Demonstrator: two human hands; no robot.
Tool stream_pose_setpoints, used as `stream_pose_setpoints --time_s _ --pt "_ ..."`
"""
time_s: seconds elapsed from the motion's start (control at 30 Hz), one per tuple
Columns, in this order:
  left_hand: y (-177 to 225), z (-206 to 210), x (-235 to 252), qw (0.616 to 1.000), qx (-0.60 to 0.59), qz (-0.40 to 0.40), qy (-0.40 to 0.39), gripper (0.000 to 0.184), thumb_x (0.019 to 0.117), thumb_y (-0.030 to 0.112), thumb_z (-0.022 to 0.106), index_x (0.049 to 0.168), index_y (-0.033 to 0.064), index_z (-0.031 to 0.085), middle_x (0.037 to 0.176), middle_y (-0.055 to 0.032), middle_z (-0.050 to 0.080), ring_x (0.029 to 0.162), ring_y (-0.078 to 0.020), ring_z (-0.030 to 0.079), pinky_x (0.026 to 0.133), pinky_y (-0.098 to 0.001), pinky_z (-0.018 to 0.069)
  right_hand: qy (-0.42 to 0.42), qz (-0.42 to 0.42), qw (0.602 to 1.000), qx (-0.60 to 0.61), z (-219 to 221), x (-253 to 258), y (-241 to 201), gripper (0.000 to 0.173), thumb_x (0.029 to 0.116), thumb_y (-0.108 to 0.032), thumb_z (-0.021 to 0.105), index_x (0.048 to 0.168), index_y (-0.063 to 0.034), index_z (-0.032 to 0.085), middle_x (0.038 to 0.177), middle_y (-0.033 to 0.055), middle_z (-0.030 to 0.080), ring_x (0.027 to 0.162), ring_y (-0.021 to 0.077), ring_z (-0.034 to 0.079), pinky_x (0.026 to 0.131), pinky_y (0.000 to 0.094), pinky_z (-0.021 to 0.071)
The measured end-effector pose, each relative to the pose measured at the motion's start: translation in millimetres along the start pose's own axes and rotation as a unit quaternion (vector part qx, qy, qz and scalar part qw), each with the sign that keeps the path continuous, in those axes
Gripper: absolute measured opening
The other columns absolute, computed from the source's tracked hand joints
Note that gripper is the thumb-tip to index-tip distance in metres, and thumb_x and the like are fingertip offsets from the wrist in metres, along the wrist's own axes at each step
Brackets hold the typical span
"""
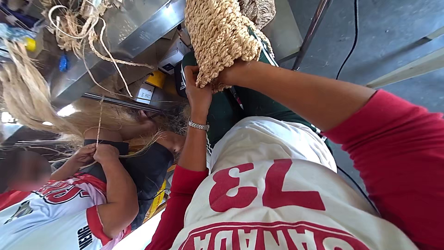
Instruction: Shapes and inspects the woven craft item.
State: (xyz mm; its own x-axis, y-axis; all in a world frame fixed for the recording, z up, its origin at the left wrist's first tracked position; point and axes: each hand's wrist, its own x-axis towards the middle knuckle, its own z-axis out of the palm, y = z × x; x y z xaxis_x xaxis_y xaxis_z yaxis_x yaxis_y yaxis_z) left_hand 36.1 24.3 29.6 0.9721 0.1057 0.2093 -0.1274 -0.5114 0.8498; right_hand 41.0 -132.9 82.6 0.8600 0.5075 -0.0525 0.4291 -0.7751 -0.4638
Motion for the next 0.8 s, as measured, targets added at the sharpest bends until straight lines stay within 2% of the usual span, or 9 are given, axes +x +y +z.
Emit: stream_pose_setpoints --time_s 0.17,0.27,0.4,0.6,0.7,0.8 --pt "-2.1 -0.8 -0.9 1.0 -0.006 0.009 -0.005 0.045 0.0882 0.002 0.068 0.129 0.0013 0.05 0.111 -0.0099 0.067 0.103 -0.0123 0.067 0.091 -0.033 0.0566 0.007 0.01 1.0 0.004 1.3 3.7 -0.2 0.041 0.1049 -0.023 0.051 0.133 0.0042 0.061 0.137 0.0281 0.058 0.134 0.043 0.051 0.108 0.0615 0.0383" --pt "-8.0 -4.4 0.2 0.999 0.0 0.034 -0.018 0.05 0.0859 0.001 0.069 0.132 -0.0015 0.05 0.115 -0.0124 0.068 0.107 -0.0146 0.067 0.094 -0.035 0.0561 -0.001 0.015 1.0 0.014 0.6 5.5 -0.2 0.041 0.1048 -0.023 0.051 0.133 0.0046 0.061 0.138 0.0286 0.058 0.135 0.0436 0.05 0.108 0.0629 0.0365" --pt "-12.1 -6.5 1.4 0.998 -0.013 0.052 -0.031 0.047 0.0866 0.003 0.071 0.129 -0.0016 0.052 0.113 -0.0109 0.068 0.106 -0.0125 0.067 0.094 -0.0327 0.056 0.004 -0.008 1.0 0.0 1.6 9.7 4.9 0.04 0.1051 -0.025 0.05 0.132 0.0028 0.062 0.136 0.0273 0.059 0.133 0.0426 0.052 0.107 0.0639 0.0379" --pt "-12.8 -4.8 1.2 0.996 -0.057 0.046 -0.05 0.056 0.0817 0.007 0.08 0.128 0.0003 0.049 0.116 -0.0114 0.066 0.11 -0.0157 0.067 0.096 -0.0359 0.057 -0.048 -0.018 0.998 -0.042 -11.2 10.6 3.5 0.043 0.107 -0.028 0.047 0.132 0.0041 0.06 0.136 0.0289 0.058 0.133 0.0449 0.051 0.106 0.0655 0.0381" --pt "-12.8 -0.9 0.2 0.999 -0.027 0.037 -0.029 0.058 0.0781 0.007 0.083 0.126 0.0013 0.051 0.117 -0.0122 0.065 0.11 -0.0166 0.066 0.096 -0.0369 0.0568 -0.066 -0.02 0.996 -0.056 -13.9 10.0 1.0 0.039 0.1078 -0.022 0.044 0.133 0.0039 0.061 0.137 0.0288 0.057 0.134 0.0454 0.05 0.106 0.065 0.0379" --pt "-7.4 4.5 -2.0 1.0 0.008 0.024 -0.005 0.056 0.0793 0.008 0.081 0.127 0.0023 0.052 0.117 -0.0117 0.066 0.11 -0.0162 0.066 0.095 -0.0371 0.0563 -0.046 -0.01 0.997 -0.056 -7.6 12.8 4.3 0.038 0.1068 -0.021 0.046 0.129 0.0046 0.062 0.135 0.0297 0.058 0.132 0.0464 0.051 0.104 0.0669 0.0375"
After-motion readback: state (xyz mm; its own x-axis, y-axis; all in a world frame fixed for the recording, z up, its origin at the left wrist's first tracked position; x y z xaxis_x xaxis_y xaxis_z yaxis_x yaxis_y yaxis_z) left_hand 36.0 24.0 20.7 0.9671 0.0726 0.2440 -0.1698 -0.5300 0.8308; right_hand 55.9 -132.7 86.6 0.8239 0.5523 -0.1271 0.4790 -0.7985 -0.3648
